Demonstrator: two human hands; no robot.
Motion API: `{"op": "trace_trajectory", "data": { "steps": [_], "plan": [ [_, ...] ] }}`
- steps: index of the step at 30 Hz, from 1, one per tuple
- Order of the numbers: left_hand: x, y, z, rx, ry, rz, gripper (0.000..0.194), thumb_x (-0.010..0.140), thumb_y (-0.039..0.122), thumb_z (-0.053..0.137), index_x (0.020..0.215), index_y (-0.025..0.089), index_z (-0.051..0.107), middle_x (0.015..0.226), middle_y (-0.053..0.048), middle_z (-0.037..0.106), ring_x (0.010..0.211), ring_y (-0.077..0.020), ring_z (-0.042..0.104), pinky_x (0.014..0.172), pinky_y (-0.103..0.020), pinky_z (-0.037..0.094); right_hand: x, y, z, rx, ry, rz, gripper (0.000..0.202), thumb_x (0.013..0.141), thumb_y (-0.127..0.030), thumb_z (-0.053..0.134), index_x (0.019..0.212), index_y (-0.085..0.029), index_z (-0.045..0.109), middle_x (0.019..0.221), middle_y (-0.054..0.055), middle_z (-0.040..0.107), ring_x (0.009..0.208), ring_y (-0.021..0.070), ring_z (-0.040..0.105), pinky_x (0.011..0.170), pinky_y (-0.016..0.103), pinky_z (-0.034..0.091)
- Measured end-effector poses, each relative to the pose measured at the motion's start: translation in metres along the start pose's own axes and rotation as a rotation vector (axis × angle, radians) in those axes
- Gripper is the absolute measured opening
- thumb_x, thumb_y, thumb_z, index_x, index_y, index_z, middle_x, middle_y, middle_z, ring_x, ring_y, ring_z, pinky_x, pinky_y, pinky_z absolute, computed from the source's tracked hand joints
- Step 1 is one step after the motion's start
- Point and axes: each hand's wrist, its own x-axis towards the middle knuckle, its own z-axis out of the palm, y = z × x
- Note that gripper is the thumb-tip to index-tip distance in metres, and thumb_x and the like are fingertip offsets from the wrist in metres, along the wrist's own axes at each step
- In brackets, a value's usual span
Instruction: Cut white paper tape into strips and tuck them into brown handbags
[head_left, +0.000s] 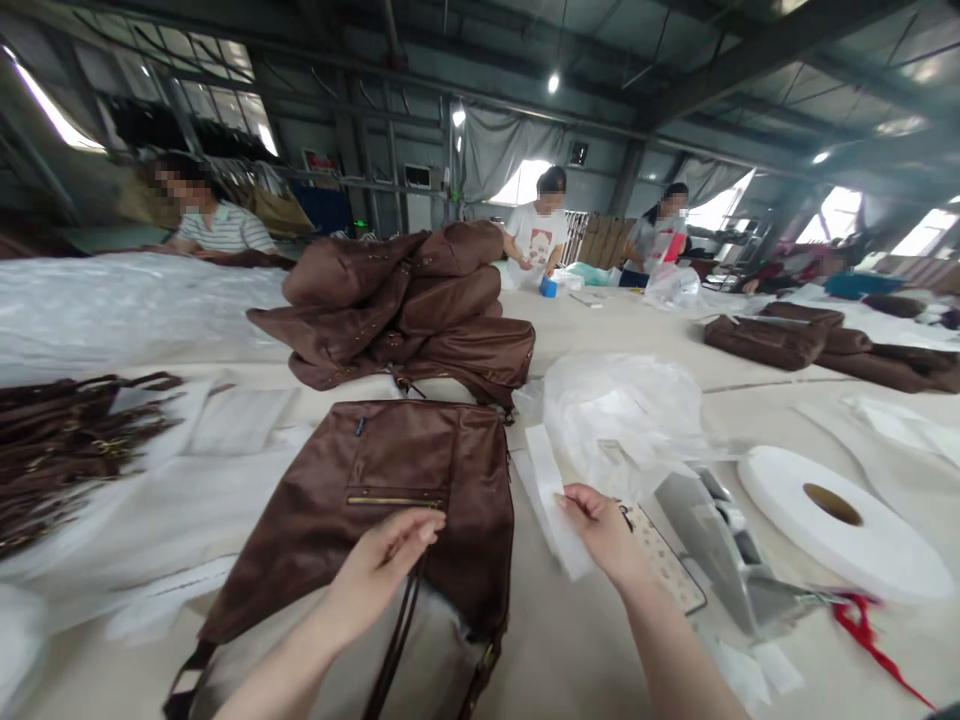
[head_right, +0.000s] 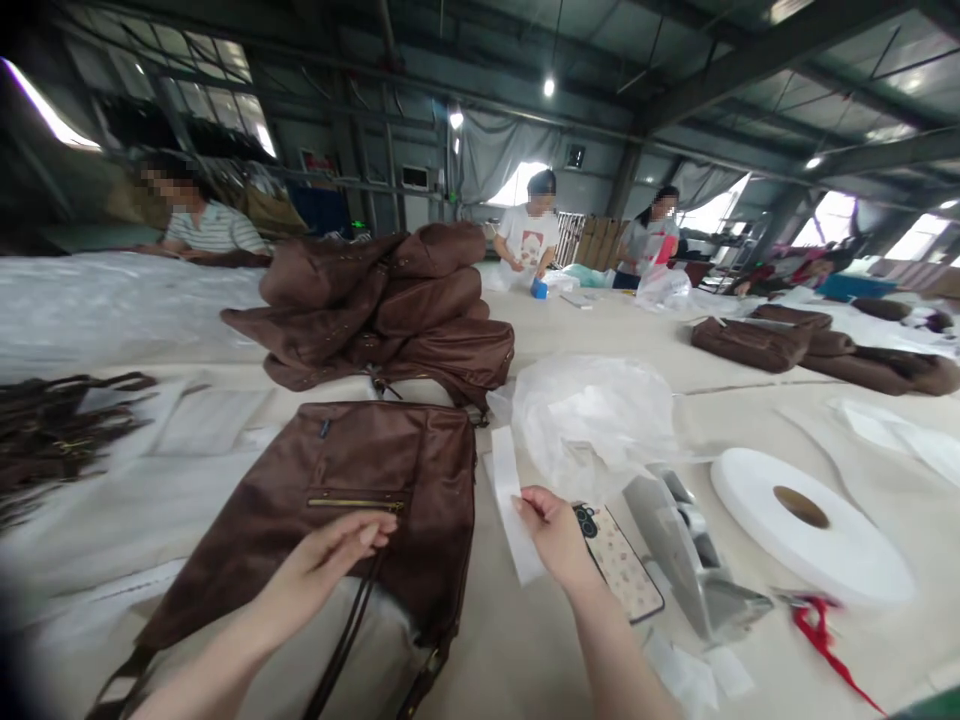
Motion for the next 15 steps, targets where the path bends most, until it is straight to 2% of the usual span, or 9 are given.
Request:
{"op": "trace_trajectory", "data": {
  "steps": [2, 4, 5, 7, 9, 11, 15],
  "plan": [
    [-0.009, 0.001, 0.011, -0.098, -0.061, -0.05, 0.054, 0.083, 0.062, 0.053, 0.109, 0.016, 0.066, 0.102, -0.011, 0.072, 0.092, -0.0245, 0.067, 0.079, -0.034, 0.053, -0.021, -0.02, 0.025, 0.04, -0.099, -0.054, 0.029, 0.086, -0.044, 0.056, 0.087, -0.017, 0.069, 0.07, 0.0, 0.068, 0.058, 0.0135, 0.055, 0.052, 0.023, 0.039],
    [-0.017, -0.002, 0.021, -0.122, -0.038, -0.067, 0.056, 0.085, 0.064, 0.049, 0.106, 0.015, 0.065, 0.094, -0.011, 0.071, 0.085, -0.0243, 0.066, 0.071, -0.033, 0.053, -0.044, -0.033, 0.06, 0.069, -0.24, -0.115, 0.02, 0.085, -0.035, 0.058, 0.085, -0.018, 0.07, 0.075, 0.0, 0.07, 0.064, 0.0143, 0.059, 0.056, 0.023, 0.041],
    [-0.02, -0.006, 0.025, -0.098, 0.027, -0.059, 0.054, 0.085, 0.064, 0.047, 0.102, 0.015, 0.064, 0.088, -0.009, 0.07, 0.081, -0.0241, 0.065, 0.068, -0.032, 0.052, -0.055, -0.036, 0.078, 0.054, -0.287, -0.13, 0.017, 0.085, -0.031, 0.058, 0.083, -0.018, 0.07, 0.075, 0.001, 0.071, 0.065, 0.0149, 0.06, 0.056, 0.023, 0.041],
    [-0.025, -0.016, 0.029, 0.0, 0.231, -0.021, 0.049, 0.087, 0.062, 0.045, 0.09, 0.017, 0.063, 0.078, -0.007, 0.067, 0.076, -0.0241, 0.063, 0.068, -0.033, 0.05, -0.072, -0.036, 0.112, -0.027, -0.345, -0.14, 0.014, 0.082, -0.026, 0.06, 0.077, -0.019, 0.071, 0.071, 0.0, 0.071, 0.064, 0.0151, 0.062, 0.055, 0.022, 0.042],
    [-0.029, -0.027, 0.027, 0.095, 0.428, 0.011, 0.043, 0.088, 0.058, 0.045, 0.082, 0.018, 0.061, 0.073, -0.005, 0.065, 0.074, -0.0241, 0.062, 0.072, -0.034, 0.049, -0.079, -0.032, 0.134, -0.103, -0.404, -0.164, 0.013, 0.081, -0.025, 0.061, 0.078, -0.02, 0.072, 0.073, 0.0, 0.072, 0.064, 0.0156, 0.064, 0.056, 0.022, 0.043],
    [-0.03, -0.034, 0.019, 0.144, 0.514, 0.027, 0.039, 0.088, 0.053, 0.045, 0.078, 0.019, 0.06, 0.072, -0.005, 0.064, 0.074, -0.0242, 0.062, 0.075, -0.035, 0.049, -0.075, -0.028, 0.143, -0.22, -0.409, -0.192, 0.014, 0.083, -0.027, 0.06, 0.086, -0.021, 0.072, 0.081, 0.002, 0.074, 0.071, 0.0165, 0.067, 0.063, 0.022, 0.047],
    [-0.031, -0.035, -0.005, 0.098, 0.547, 0.05, 0.035, 0.085, 0.048, 0.051, 0.093, 0.016, 0.064, 0.09, -0.008, 0.07, 0.091, -0.0272, 0.064, 0.085, -0.036, 0.048, -0.045, -0.025, 0.138, -0.471, -0.266, -0.156, 0.021, 0.088, -0.025, 0.055, 0.101, -0.018, 0.069, 0.099, 0.009, 0.074, 0.092, 0.0217, 0.068, 0.084, 0.029, 0.048]
  ]
}}
